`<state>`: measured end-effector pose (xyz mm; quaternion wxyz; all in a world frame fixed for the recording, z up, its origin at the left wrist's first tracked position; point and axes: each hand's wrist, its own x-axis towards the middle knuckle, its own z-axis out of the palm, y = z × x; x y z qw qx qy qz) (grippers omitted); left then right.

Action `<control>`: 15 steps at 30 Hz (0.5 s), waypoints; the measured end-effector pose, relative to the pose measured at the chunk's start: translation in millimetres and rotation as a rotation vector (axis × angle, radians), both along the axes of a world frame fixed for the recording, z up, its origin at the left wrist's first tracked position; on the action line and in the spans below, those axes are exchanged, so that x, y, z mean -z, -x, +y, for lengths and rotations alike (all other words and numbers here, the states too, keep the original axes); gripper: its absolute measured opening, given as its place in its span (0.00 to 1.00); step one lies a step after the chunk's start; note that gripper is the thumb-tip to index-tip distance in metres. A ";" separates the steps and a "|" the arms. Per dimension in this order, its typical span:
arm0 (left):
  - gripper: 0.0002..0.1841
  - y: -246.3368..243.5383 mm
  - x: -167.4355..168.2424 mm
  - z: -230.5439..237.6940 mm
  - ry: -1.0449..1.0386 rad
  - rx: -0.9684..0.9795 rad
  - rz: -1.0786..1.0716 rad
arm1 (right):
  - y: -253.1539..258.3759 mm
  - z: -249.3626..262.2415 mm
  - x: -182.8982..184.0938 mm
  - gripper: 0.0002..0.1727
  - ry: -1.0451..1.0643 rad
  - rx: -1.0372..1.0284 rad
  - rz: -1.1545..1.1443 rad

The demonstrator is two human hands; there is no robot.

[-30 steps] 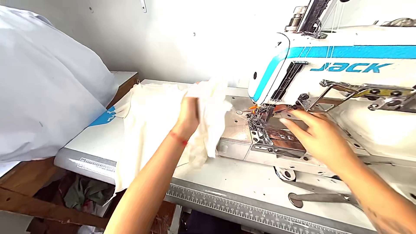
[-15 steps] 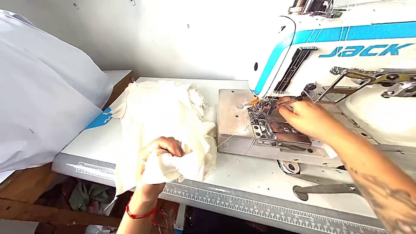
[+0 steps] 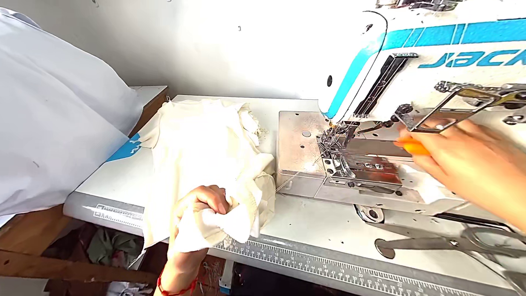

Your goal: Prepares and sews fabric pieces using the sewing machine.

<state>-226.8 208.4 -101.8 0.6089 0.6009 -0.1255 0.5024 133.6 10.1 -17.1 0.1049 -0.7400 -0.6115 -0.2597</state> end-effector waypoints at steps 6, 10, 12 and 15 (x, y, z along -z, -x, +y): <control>0.20 1.7 0.2 -7.0 -0.055 0.001 0.022 | 103.5 5.7 23.2 0.28 -0.140 -0.177 -0.026; 0.18 5.7 -1.6 -8.6 -0.096 0.000 0.043 | 132.5 43.1 36.9 0.32 -0.141 -0.210 -0.035; 0.15 7.5 0.3 -8.9 -0.126 -0.037 0.047 | 135.2 53.3 41.3 0.25 -0.161 -0.241 -0.077; 0.16 20.2 8.9 -0.6 -0.186 0.076 0.084 | 126.2 45.2 33.1 0.22 -0.202 -0.219 -0.061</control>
